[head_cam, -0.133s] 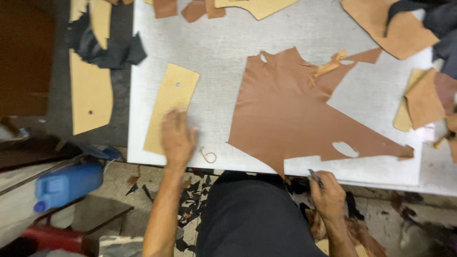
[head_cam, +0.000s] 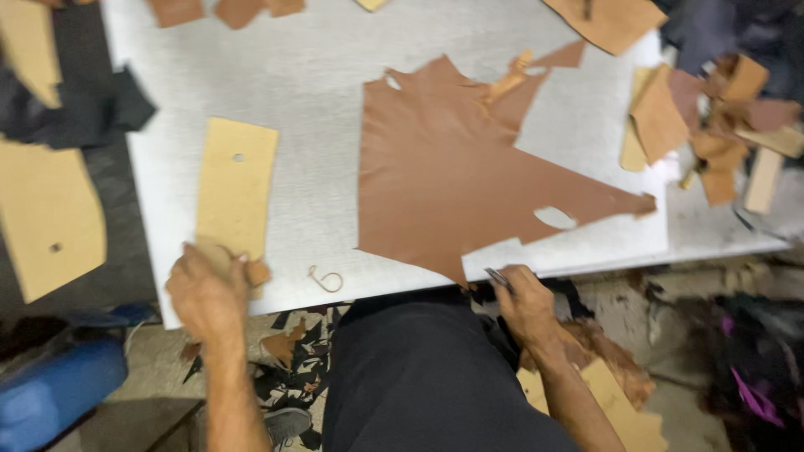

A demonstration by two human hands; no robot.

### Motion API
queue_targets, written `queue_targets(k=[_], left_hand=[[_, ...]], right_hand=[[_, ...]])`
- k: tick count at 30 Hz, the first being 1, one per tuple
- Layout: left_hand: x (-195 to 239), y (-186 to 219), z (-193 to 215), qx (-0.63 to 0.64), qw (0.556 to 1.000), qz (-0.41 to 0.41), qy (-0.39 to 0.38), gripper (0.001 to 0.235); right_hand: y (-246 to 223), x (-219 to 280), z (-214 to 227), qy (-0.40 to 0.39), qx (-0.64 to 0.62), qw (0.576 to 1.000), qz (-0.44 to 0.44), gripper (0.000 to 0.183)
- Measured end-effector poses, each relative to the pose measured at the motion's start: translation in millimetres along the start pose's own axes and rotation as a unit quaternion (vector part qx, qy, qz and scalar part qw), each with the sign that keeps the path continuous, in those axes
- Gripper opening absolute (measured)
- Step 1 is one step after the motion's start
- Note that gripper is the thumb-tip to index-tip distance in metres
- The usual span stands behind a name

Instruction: The person places cardboard templates on a large piece of brown leather, traces around them with a pen, and cuts out the shapes using a utility knife. The person repeats this process with multiple templates, cutting several leather pieces and setting them aside.

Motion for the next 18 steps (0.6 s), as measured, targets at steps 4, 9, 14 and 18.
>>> queue_targets(k=[4,9,14,18], left_hand=[[-5,-27,-16,0.131,0.989,0.053,-0.037,0.077],[-27,-54,-19,0.596,0.772,0.178,-0.129,0.024],[-7,-1,-3,0.672,0.726,0.119,-0.090,0.025],[48,112,-31,0.715,0.610,0.205,-0.273,0.019]], right_hand=[[-14,18,-15,-0.013,-0.020,0.999,0.027,0.017],[-26,31,-27,-0.051,-0.036,0.998,-0.028,0.017],[-10,43,-33,-0.059,-0.030,0.991,-0.114,0.014],[7,45,-45,-0.030,-0.219,0.966,-0.132,0.020]])
Point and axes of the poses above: each hand's wrist, its own x-axis away from the middle knuckle, its own z-axis out of the back of the hand, y = z × x, the point moved 4 cm from there along -x, towards the middle knuckle, and after that the axes turned 6 degrees about z, right-handed, at the moved point
